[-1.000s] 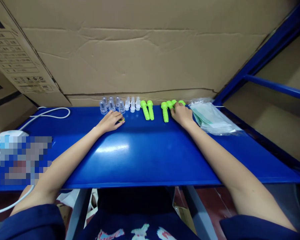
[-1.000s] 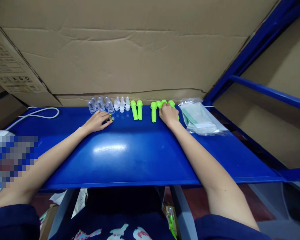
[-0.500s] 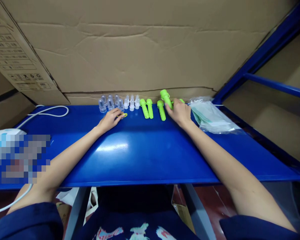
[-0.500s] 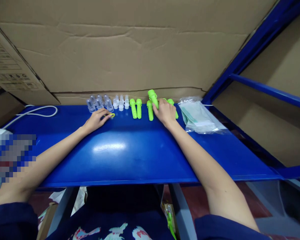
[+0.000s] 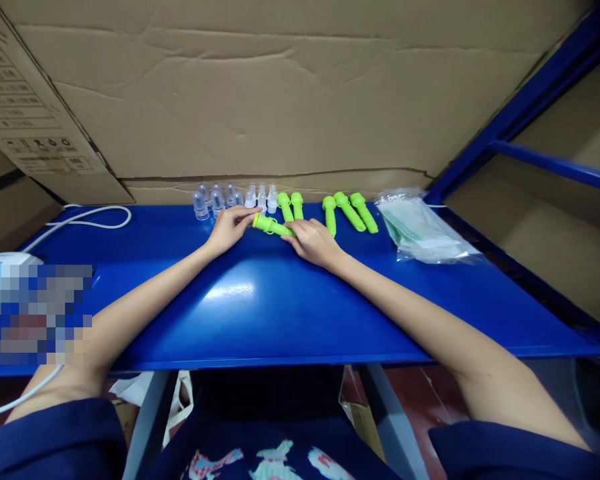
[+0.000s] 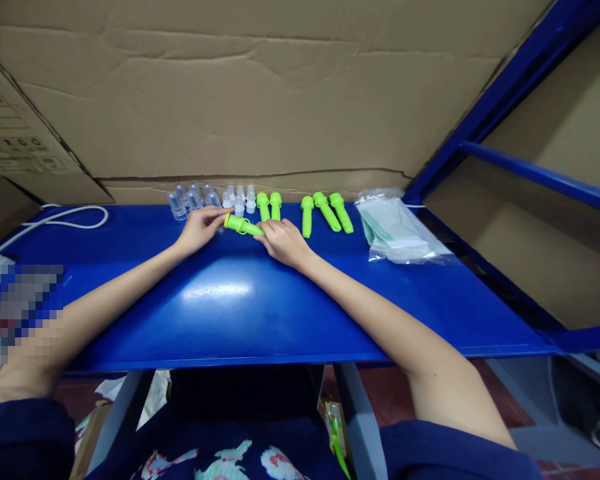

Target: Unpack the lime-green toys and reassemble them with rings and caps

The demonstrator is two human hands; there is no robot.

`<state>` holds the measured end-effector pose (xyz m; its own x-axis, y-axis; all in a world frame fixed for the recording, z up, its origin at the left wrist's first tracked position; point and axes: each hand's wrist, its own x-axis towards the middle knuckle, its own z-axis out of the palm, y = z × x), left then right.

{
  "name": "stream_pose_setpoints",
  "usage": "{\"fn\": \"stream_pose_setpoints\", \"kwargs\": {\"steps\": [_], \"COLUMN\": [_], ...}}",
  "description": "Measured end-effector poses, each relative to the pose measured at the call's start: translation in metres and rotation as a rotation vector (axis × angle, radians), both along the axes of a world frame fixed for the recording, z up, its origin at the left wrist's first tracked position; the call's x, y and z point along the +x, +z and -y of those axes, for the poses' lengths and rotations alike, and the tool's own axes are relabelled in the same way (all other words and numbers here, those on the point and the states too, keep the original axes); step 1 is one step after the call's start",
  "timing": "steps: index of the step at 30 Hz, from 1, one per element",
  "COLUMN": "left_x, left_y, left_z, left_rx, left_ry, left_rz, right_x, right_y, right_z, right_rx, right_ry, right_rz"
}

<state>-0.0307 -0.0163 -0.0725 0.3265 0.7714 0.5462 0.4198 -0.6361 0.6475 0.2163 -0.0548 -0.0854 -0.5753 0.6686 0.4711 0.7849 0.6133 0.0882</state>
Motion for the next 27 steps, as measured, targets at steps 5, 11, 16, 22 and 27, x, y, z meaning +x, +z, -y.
{"fn": "stream_pose_setpoints", "kwargs": {"steps": [5,11,16,22,27], "left_x": [0.002,0.001,0.002,0.003,0.002], "left_y": [-0.015,-0.016,-0.015,-0.012,-0.012], "left_z": [0.001,0.005,0.010,0.018,0.019], "left_rx": [-0.222,-0.245,-0.271,-0.182,-0.181], "left_ry": [-0.009,-0.021,-0.073,-0.116,-0.176], "left_rz": [0.258,0.277,0.266,0.173,0.166], "right_x": [-0.002,-0.001,0.000,0.001,-0.001], "right_y": [-0.004,-0.004,-0.005,-0.004,-0.002], "right_z": [0.001,0.001,0.001,0.002,0.005], "right_rx": [0.005,-0.008,-0.003,0.007,0.007], "right_ry": [0.073,0.082,0.064,0.062,0.065], "right_rz": [-0.011,-0.017,-0.037,-0.037,-0.024]}}
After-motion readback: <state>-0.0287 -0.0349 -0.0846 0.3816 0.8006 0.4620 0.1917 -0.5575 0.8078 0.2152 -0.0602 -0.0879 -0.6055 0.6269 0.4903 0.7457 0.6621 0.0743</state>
